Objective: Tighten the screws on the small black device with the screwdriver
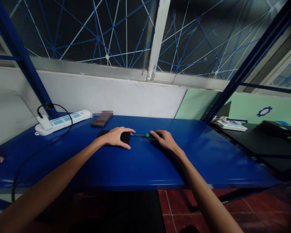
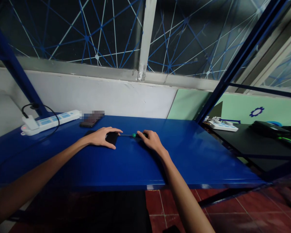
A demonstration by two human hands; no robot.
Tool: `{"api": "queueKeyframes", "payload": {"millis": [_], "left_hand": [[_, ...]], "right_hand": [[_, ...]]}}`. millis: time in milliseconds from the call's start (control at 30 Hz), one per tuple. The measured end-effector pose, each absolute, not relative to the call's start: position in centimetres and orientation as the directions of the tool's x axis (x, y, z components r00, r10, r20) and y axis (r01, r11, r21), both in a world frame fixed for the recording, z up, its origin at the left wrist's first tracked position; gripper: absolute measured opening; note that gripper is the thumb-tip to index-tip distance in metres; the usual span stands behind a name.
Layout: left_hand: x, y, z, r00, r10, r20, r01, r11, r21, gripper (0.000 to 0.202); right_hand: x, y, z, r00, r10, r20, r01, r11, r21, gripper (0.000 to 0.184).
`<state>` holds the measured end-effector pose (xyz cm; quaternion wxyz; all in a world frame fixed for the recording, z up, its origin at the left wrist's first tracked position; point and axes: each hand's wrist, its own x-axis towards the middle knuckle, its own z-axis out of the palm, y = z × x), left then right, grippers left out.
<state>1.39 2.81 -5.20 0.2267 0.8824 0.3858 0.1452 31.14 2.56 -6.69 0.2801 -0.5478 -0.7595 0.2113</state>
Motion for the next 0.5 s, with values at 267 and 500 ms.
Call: {"api": "queueKeyframes", "payload": {"millis": [267,500], "left_hand": [[1.47,2.74,-5.19,0.657,0.749,0.084,0.62,-0.601,0.505,0.083],[1.52,2.63,-5.1,0.662,0.744,0.086,0.621,-0.609,0.493,0.084]], "right_hand": [[31.64,2.92,-7.21,-0.256,0.941,0.219,0.596,0.333,-0.731,0.035],[30.96,2.46,-6.56,-0.285,0.944,0.167,0.55,0.303,-0.778,0.046]]}}
